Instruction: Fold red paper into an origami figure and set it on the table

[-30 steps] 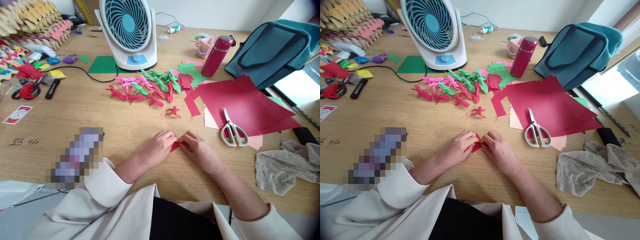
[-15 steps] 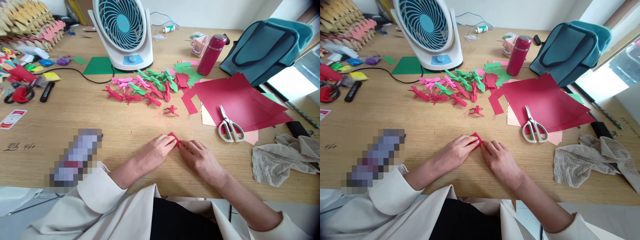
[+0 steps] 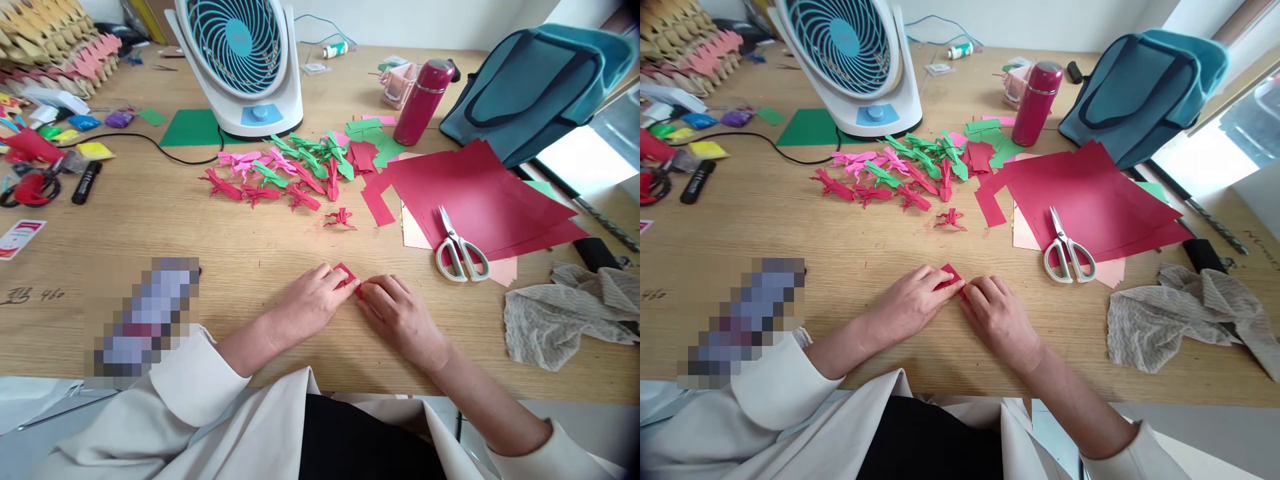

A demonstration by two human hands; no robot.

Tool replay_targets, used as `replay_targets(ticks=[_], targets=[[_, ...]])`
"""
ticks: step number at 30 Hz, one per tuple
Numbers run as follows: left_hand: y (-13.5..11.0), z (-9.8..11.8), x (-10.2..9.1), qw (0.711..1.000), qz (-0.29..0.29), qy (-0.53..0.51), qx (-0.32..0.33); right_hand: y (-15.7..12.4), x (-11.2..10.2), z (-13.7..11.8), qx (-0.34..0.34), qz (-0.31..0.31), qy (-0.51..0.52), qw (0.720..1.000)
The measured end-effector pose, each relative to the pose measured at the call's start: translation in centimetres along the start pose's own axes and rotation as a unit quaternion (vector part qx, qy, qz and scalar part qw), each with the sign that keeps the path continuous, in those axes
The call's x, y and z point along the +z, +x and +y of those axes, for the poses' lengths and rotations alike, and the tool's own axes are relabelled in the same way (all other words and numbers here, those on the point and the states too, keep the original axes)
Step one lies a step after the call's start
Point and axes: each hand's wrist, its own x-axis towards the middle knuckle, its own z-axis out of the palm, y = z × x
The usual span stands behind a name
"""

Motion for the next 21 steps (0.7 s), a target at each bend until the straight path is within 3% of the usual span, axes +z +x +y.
replay_targets(ticks=[5, 13, 21], targets=[[0.1, -0.1, 0.4, 0.998, 0.040, -0.049, -0.016, 0.5, 0.2, -0.1, 0.004, -0.009, -0.015, 1.000], [0.8, 0.0, -0.4, 0.988, 0.052, -0.132, -0.057, 0.9, -0.1, 0.0, -0.008, -0.025, -0.014, 1.000], [1.5, -0.9, -0.1, 0.981, 0.049, -0.181, -0.053, 1.4, 0.1, 0.2, 0.075, -0.004, 0.090, 0.993]])
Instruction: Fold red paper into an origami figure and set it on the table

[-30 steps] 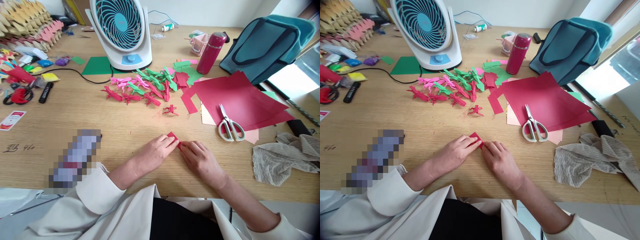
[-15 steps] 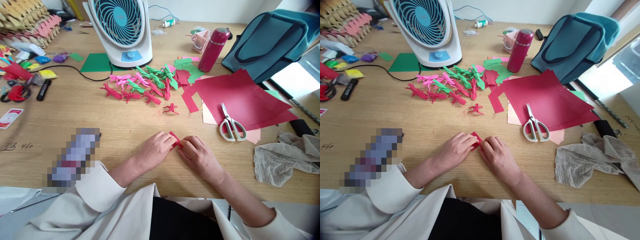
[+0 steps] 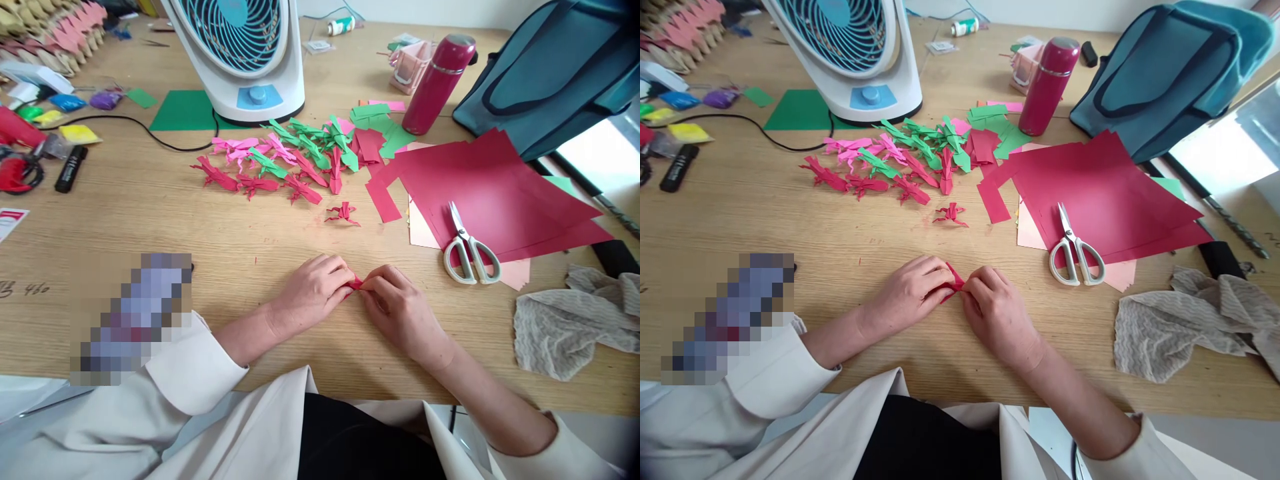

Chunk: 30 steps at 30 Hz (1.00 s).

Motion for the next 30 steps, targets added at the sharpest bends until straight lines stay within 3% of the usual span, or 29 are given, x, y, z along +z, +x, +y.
replay_targets(ticks=[9, 30], targets=[[0.56, -0.41, 0.33, 0.999, 0.016, -0.033, -0.029, 0.04, 0.02, 0.11, 0.057, 0.012, 0.066, 0.996], [0.87, -0.15, 0.38, 0.997, 0.004, -0.037, -0.073, 0.76, -0.15, -0.08, 0.095, 0.010, 0.049, 0.994]])
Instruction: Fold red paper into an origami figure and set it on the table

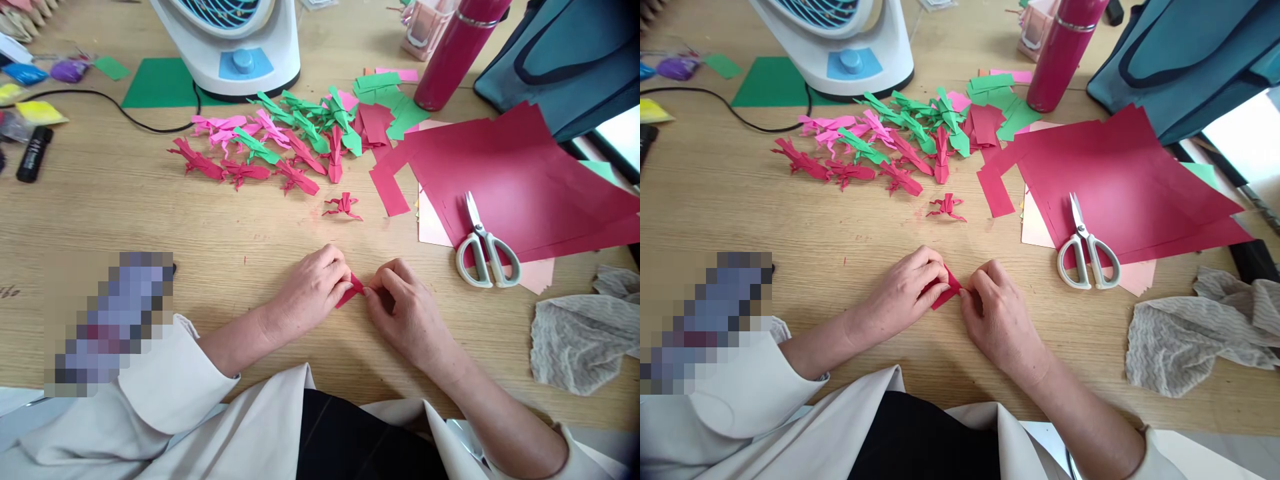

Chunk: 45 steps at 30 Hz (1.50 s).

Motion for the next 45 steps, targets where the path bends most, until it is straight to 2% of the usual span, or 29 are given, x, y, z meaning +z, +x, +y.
replay_targets(ticks=[5, 15, 19, 22, 26, 45], targets=[[0.1, 0.0, 0.1, 1.000, 0.006, 0.011, 0.001, 0.0, 0.1, 0.1, 0.008, 0.000, -0.003, 1.000], [0.1, 0.0, 0.4, 1.000, 0.026, 0.003, -0.003, 0.0, 0.3, 0.6, -0.019, 0.016, -0.002, 1.000], [0.1, 0.0, 0.4, 1.000, 0.022, 0.002, -0.003, -1.1, -0.1, 0.5, -0.074, 0.018, -0.043, 0.996], [0.1, 0.0, 0.3, 1.000, 0.017, -0.003, -0.001, -2.3, -0.4, 0.5, -0.148, 0.023, -0.132, 0.980], [0.1, 0.0, 0.3, 1.000, 0.016, -0.011, -0.002, -2.9, -0.3, 0.5, -0.191, 0.005, -0.187, 0.964], [0.1, 0.1, 0.2, 1.000, 0.021, -0.012, -0.013, -2.5, 0.0, 0.4, -0.177, -0.032, -0.232, 0.956]])
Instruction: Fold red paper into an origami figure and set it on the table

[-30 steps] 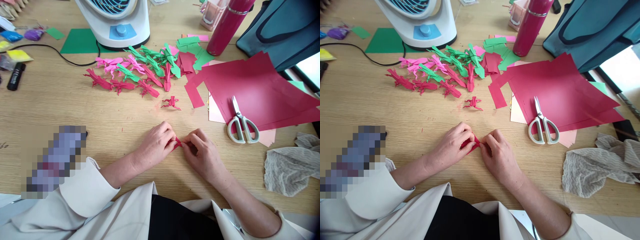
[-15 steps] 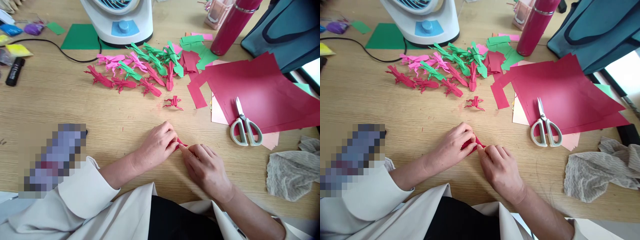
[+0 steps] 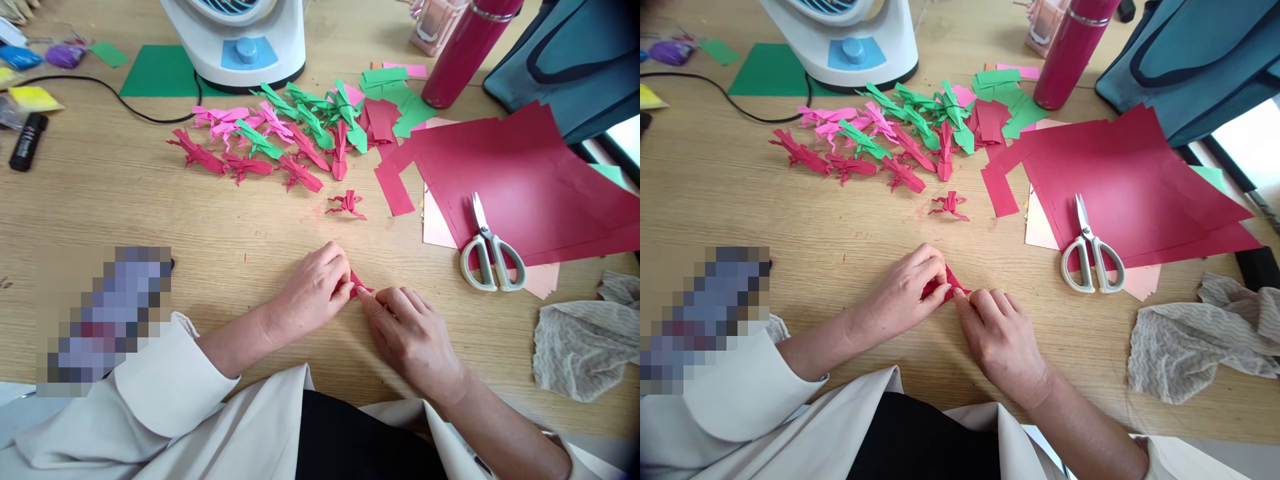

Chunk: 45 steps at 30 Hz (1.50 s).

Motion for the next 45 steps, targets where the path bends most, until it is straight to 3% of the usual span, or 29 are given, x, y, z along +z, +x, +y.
replay_targets(ticks=[8, 12, 16, 22, 28, 34, 45], targets=[[0.1, 0.0, -0.3, 1.000, -0.005, -0.004, 0.001, 0.2, -0.1, -0.2, 0.000, -0.002, -0.007, 1.000], [-0.8, -0.2, -0.8, 0.997, -0.017, 0.025, 0.067, 0.3, -0.1, -0.2, -0.002, 0.006, -0.010, 1.000], [-2.3, -0.3, -1.3, 0.982, -0.030, 0.118, 0.146, 0.2, -0.1, -0.1, 0.004, 0.003, -0.002, 1.000], [-3.0, -0.1, -1.4, 0.955, -0.039, 0.221, 0.194, 0.0, 0.0, -0.3, 0.012, 0.006, -0.008, 1.000], [-3.2, 0.2, -1.3, 0.948, -0.043, 0.246, 0.199, -0.1, 0.0, -0.7, 0.017, 0.003, -0.072, 0.997], [-3.5, 0.1, -1.2, 0.931, -0.028, 0.286, 0.226, -0.6, -0.1, -0.5, 0.008, -0.008, -0.063, 0.998], [-3.5, 0.2, -1.2, 0.938, -0.054, 0.274, 0.208, -0.2, -0.4, -0.7, -0.045, 0.005, -0.106, 0.993]])
